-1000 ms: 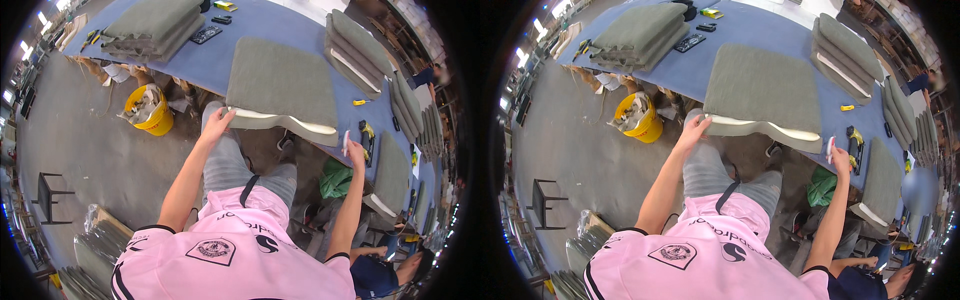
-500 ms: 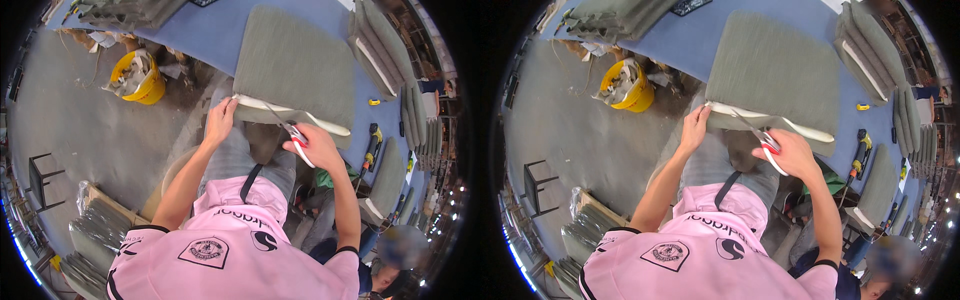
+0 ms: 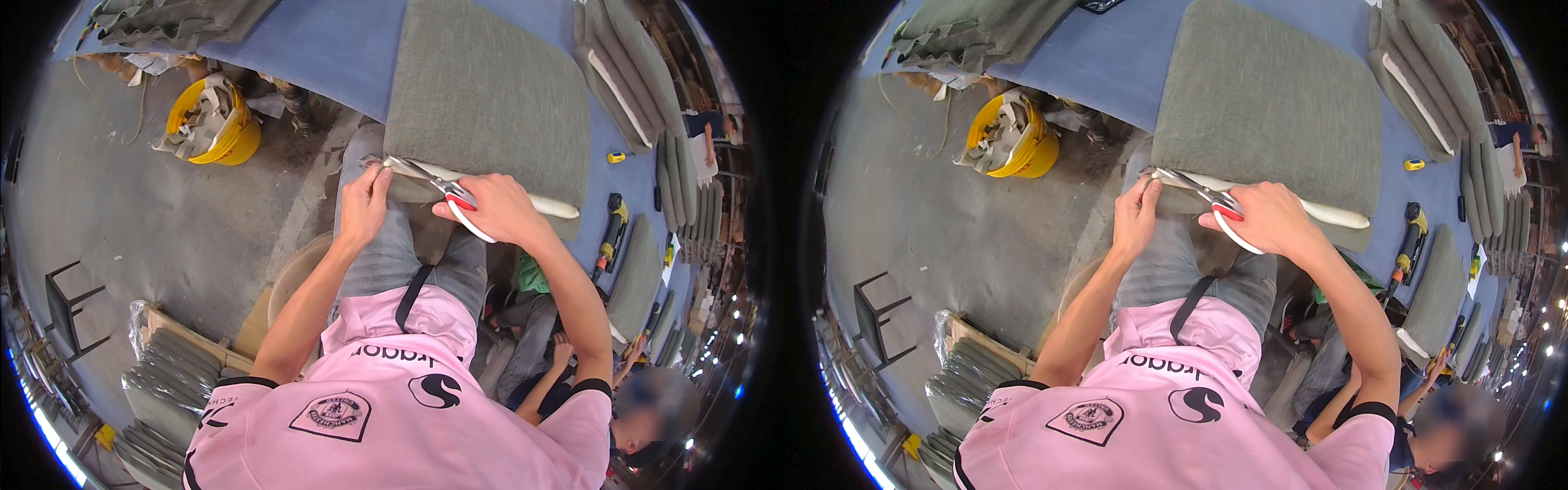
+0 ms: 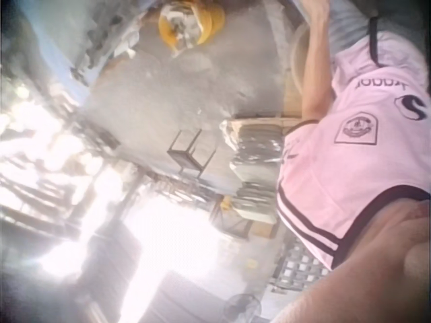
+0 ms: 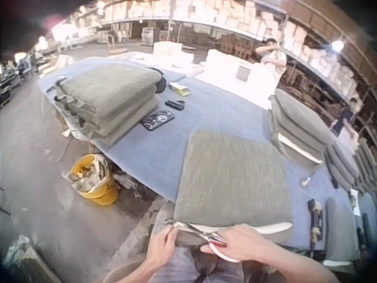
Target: The person trims excess fabric from a cushion using scissors, then uses a staple gun to secure the fabric around the edges. The person folds and aligns the fabric before stapling and stacks the finished cushion with others.
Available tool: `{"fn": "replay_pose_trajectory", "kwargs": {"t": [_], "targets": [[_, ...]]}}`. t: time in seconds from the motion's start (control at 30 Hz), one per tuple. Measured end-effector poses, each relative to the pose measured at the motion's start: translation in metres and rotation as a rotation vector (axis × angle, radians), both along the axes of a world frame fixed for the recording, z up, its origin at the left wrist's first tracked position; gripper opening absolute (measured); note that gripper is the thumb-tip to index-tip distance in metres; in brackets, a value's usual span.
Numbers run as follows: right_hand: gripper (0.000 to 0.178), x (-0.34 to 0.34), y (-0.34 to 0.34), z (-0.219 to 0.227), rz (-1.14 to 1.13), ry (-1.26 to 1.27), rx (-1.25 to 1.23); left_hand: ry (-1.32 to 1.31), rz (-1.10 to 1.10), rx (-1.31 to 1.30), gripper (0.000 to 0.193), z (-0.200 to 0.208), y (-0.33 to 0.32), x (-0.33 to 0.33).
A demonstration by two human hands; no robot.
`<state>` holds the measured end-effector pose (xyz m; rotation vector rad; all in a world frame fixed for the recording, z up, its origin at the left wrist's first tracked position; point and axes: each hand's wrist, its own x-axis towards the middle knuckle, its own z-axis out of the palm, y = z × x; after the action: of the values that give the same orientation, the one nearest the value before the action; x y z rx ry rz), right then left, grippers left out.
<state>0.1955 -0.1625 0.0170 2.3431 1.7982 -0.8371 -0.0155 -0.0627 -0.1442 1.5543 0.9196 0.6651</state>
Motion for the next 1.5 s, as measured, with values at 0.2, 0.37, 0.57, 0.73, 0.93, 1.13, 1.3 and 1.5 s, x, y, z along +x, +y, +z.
{"fn": "replay_pose_trajectory", "kwargs": {"t": [0.2,0.37,0.57,0.73,0.93,1.13,1.3,1.5], "targets": [[0.075,0.004,0.001,-0.01,-0.007,0.034,0.086,0.192,-0.127,-0.012,0.039,0.013,0.009,-0.002],[0.067,-0.002,-0.034,-0.017,-0.067,0.112,0.212,0.084,-0.061,0.159,0.029,0.015,0.012,-0.007],[0.054,-0.039,-0.107,-0.025,-0.379,0.522,0.184,0.018,0.187,0.358,0.013,0.047,-0.002,0.0],[0.056,-0.088,-0.099,-0.067,-0.584,0.857,0.175,0.155,0.184,0.361,0.019,0.037,0.004,0.004],[0.069,-0.098,-0.067,-0.096,-0.57,1.036,0.069,0.047,0.118,-0.077,0.02,0.044,0.018,-0.011],[0.074,-0.1,-0.052,-0.096,-0.591,0.971,0.093,0.109,0.084,-0.002,0.023,0.046,0.019,-0.01],[0.074,-0.104,-0.065,-0.103,-0.584,1.058,0.081,0.096,0.087,-0.019,0.021,0.038,0.019,-0.012],[0.074,-0.1,-0.051,-0.094,-0.602,1.064,0.12,0.102,0.09,-0.026,0.023,0.046,0.017,-0.01]]}}
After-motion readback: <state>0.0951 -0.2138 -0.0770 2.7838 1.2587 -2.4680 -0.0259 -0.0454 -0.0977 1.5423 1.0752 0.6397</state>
